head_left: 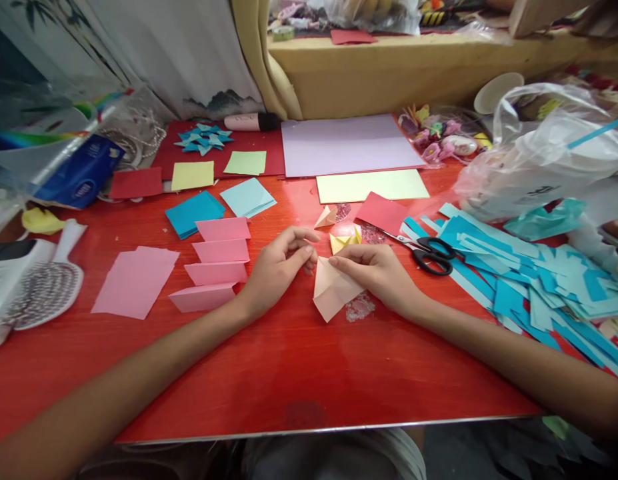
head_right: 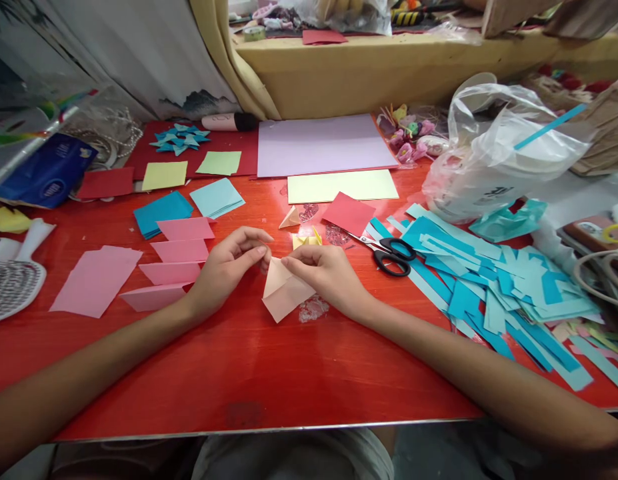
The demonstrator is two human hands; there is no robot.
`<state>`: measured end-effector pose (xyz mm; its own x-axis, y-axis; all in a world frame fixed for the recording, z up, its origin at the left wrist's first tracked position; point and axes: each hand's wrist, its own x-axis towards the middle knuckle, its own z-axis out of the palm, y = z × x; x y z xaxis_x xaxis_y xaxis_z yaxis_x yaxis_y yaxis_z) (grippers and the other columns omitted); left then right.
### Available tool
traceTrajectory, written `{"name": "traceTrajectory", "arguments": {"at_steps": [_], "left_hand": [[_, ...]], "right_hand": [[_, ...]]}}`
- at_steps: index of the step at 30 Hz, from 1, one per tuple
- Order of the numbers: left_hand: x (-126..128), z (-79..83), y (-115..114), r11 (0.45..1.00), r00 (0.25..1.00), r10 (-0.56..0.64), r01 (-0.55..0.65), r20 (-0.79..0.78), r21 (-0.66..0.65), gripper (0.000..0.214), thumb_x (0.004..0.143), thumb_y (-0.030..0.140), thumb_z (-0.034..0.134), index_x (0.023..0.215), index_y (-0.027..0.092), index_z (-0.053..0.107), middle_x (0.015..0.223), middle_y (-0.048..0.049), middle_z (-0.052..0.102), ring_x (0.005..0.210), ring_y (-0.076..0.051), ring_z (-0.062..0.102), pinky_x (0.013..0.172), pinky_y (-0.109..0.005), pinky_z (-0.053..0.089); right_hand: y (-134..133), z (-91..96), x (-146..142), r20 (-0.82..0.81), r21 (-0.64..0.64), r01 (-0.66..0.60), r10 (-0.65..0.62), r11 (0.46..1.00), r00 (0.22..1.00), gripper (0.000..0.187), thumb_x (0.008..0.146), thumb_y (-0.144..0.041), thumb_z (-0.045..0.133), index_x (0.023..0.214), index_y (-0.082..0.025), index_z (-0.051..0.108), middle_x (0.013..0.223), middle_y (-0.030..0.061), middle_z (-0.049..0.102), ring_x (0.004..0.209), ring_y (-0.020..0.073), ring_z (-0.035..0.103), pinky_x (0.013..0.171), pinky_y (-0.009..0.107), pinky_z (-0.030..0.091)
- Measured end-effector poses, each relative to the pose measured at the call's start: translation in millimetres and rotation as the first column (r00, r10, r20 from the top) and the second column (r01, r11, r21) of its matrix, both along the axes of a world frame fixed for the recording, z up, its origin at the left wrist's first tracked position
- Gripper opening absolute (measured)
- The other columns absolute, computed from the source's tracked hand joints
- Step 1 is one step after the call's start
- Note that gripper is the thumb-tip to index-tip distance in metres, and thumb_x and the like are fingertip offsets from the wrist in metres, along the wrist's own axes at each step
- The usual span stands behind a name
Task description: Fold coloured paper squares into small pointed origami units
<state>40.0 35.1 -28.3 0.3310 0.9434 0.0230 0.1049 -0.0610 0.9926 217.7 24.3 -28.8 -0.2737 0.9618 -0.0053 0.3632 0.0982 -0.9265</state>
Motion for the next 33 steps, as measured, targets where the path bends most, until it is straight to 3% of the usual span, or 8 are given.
{"name": "traceTrajectory", "arguments": {"at_steps": [3,9,17,24,29,33], "left_hand": [[0.0,0.2,-0.2,1.000,0.999,0.020,-0.020,-0.033,-0.009,0.013,0.085,0.028,0.048,0.094,0.020,0.054,0.071,0.0020,0.056,0.065,-0.010,0.052,0.065,-0.023,0.044],[-0.7,3.2,-2.3,0.999,0.976,-0.009,0.020,-0.215,0.048,0.022,0.083,0.036,0.052,0.075,0.017,0.061,0.077,-0.0009,0.060,0.073,-0.013,0.053,0.065,-0.023,0.041],[0.1,3.4,-2.3,1.000,0.972,0.015,-0.010,-0.233,0.023,0.029,0.086,0.038,0.045,0.068,0.017,0.053,0.067,0.0019,0.052,0.064,-0.010,0.047,0.061,-0.023,0.037],[0.4,3.6,-2.2,0.995,0.970,-0.069,0.082,-0.234,0.048,0.023,0.082,0.035,0.054,0.070,0.016,0.051,0.066,0.0032,0.048,0.062,-0.009,0.043,0.058,-0.022,0.034],[-0.6,4.5,-2.1,0.999,0.983,0.027,-0.019,-0.181,0.045,0.023,0.083,0.034,0.053,0.069,0.016,0.050,0.066,0.0030,0.047,0.062,-0.008,0.042,0.058,-0.021,0.034],[-1.9,2.7,-0.3,0.996,0.989,0.086,-0.083,-0.119,0.027,0.023,0.083,0.033,0.054,0.069,0.016,0.049,0.061,0.0045,0.044,0.053,-0.006,0.039,0.050,-0.018,0.033]], "right_hand": [[-0.6,0.1,0.1,-0.013,-0.009,0.008,-0.009,1.000,1.000,0.030,0.082,-0.035,0.054,0.061,-0.014,0.058,0.057,-0.0022,0.045,0.053,0.0067,0.036,0.048,0.022,0.026],[-0.5,0.2,0.2,-0.025,-0.020,-0.016,0.016,1.000,1.000,0.031,0.083,-0.035,0.053,0.061,-0.014,0.057,0.058,-0.0023,0.044,0.053,0.0066,0.035,0.047,0.022,0.025],[-0.8,-1.5,1.2,0.021,-0.014,-0.059,0.059,0.998,0.998,0.036,0.085,-0.041,0.049,0.061,-0.014,0.053,0.057,-0.0031,0.037,0.052,0.0066,0.033,0.046,0.022,0.023],[0.3,-4.6,0.3,0.005,0.039,-0.097,0.097,0.995,0.995,0.034,0.085,-0.040,0.051,0.063,-0.014,0.054,0.057,-0.0031,0.042,0.052,0.0063,0.035,0.047,0.021,0.025],[-0.5,-5.3,-1.8,-0.028,0.012,0.056,-0.056,0.998,0.998,0.031,0.083,-0.041,0.053,0.070,-0.014,0.059,0.061,-0.0014,0.050,0.056,0.0076,0.040,0.050,0.021,0.029],[2.1,-8.7,-1.5,-0.201,-0.012,0.154,-0.154,0.988,0.967,0.028,0.083,-0.041,0.055,0.071,-0.016,0.056,0.064,-0.0013,0.051,0.058,0.0085,0.046,0.052,0.021,0.036]]}}
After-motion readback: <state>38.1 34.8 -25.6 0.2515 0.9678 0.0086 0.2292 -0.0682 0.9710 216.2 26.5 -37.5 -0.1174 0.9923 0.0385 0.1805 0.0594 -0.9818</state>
